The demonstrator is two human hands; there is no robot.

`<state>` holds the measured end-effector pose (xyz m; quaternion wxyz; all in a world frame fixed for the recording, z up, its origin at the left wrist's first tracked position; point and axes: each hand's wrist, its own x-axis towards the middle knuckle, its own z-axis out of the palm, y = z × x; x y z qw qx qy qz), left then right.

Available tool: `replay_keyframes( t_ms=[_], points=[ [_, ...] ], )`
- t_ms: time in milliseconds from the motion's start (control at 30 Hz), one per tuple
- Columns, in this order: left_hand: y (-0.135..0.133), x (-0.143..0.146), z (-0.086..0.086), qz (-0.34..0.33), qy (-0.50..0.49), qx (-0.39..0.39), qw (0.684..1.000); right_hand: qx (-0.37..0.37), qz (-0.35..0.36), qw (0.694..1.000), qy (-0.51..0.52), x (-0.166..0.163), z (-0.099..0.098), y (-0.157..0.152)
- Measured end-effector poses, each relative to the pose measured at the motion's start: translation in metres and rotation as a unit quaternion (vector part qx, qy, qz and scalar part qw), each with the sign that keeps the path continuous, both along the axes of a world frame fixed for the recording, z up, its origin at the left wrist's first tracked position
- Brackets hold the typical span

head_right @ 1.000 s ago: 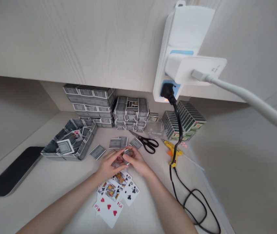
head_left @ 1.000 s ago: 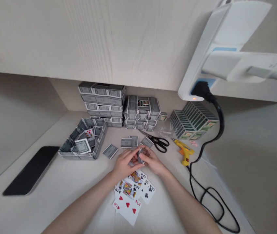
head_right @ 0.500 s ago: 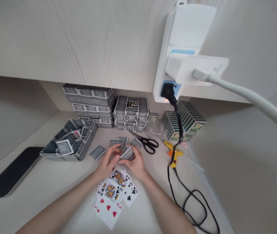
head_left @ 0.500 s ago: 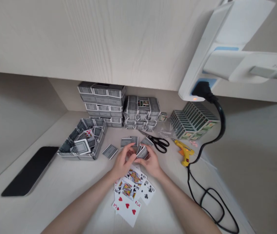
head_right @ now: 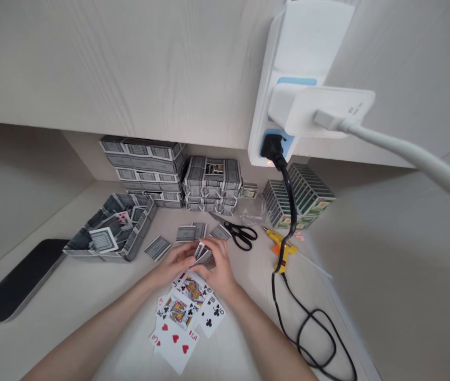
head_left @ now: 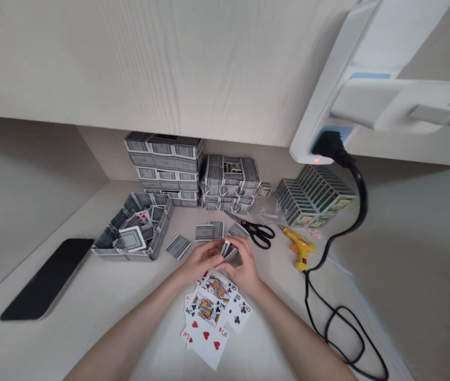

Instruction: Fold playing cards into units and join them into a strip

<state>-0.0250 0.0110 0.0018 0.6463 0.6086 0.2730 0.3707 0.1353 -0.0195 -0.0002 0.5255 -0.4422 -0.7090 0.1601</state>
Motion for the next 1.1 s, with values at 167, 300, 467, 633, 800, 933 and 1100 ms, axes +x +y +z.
replay_keyframes(
  t_ms=[167, 300, 467, 633, 800, 933, 1100],
  points=[
    [0.003, -0.002, 0.0, 0.004, 0.017, 0.007, 1.0, -0.025, -0.042, 0.999, 0.008, 0.002, -0.008, 0.004],
    [0.003, 0.003, -0.005, 0.06, 0.072, 0.049, 0.994, -0.1, -0.025, 0.989, 0.105, 0.004, -0.018, 0.011],
    [0.003, 0.009, -0.014, 0.168, 0.124, 0.124, 0.97, -0.232, 0.005, 0.942, 0.243, 0.012, -0.023, 0.021],
    [0.004, 0.008, -0.017, 0.196, 0.141, 0.161, 0.957, -0.307, 0.027, 0.901, 0.306, 0.012, -0.019, 0.022],
    [0.004, 0.007, -0.015, 0.196, 0.17, 0.181, 0.949, -0.335, 0.037, 0.884, 0.323, 0.009, -0.015, 0.02],
    [0.003, 0.008, -0.014, 0.189, 0.179, 0.183, 0.948, -0.335, 0.037, 0.879, 0.338, 0.01, -0.012, 0.019],
    [0.003, 0.009, -0.016, 0.194, 0.193, 0.188, 0.943, -0.324, 0.044, 0.88, 0.345, 0.009, -0.008, 0.018]
  ],
)
